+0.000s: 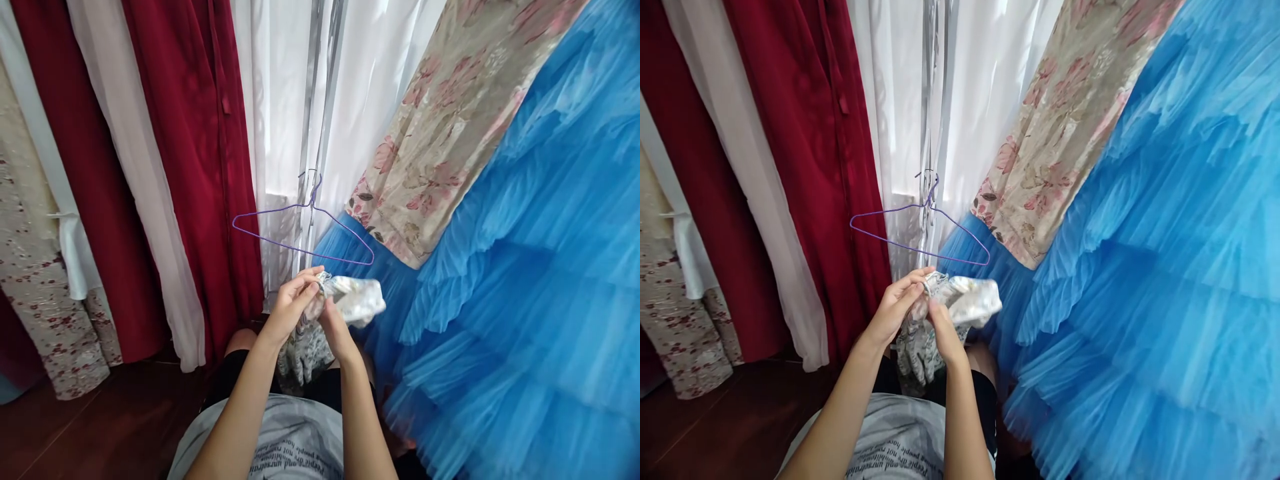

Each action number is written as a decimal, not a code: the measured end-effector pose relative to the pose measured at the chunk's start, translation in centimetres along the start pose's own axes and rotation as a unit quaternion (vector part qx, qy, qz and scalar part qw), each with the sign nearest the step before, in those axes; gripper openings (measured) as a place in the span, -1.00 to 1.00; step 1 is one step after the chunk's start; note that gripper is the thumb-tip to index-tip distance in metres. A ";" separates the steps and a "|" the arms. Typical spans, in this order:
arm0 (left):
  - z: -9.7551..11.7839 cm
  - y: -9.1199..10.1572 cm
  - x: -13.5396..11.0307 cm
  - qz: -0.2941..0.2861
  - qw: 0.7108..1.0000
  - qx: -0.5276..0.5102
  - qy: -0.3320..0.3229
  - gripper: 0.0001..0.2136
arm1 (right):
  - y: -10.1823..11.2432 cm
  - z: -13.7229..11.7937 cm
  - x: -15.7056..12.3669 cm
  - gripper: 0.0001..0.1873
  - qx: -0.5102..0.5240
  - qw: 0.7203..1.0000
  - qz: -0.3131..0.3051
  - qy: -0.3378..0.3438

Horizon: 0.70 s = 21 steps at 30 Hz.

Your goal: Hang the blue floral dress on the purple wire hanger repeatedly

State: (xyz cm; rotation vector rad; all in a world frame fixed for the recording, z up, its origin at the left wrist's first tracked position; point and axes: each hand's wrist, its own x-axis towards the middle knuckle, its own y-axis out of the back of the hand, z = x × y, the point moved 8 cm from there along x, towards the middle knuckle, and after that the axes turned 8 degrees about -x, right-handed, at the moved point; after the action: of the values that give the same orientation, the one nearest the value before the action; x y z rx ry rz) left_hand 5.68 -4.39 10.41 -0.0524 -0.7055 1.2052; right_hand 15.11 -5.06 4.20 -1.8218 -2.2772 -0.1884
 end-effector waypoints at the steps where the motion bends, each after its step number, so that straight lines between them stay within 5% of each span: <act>1: -0.2 0.0 -0.2 -0.003 1.000 0.021 0.004 -0.82 | -0.4 -0.7 -0.3 -0.52 0.009 1.000 -0.020 0.014; 5: -1.0 0.1 -0.7 -0.011 0.999 0.031 0.032 -0.80 | -0.3 -2.1 -0.5 -0.59 0.017 0.999 -0.021 0.035; 10: -0.2 -1.4 -1.1 -0.039 0.998 0.048 0.012 -0.81 | 2.1 -0.9 -0.2 -0.50 -0.080 0.993 0.085 0.020; 13: 0.2 -2.6 -1.4 -0.063 0.993 0.097 -0.008 -0.82 | 2.2 -1.0 -0.2 -0.67 -0.099 0.991 0.085 0.044; 17: 0.4 -3.1 -1.6 -0.084 0.983 0.165 -0.016 -0.81 | 2.0 -1.5 -0.7 -0.76 -0.019 0.997 0.065 0.032; 21: -0.2 -1.5 -1.7 -0.062 0.987 0.143 0.039 -0.64 | 1.2 -1.5 -1.9 -0.66 0.144 0.987 0.031 -0.068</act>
State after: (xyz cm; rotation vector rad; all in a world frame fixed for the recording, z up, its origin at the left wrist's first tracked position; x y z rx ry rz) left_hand 6.72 -6.31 10.04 0.1805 -0.4566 1.1668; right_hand 16.80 -6.91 5.19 -1.7972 -2.1922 0.2699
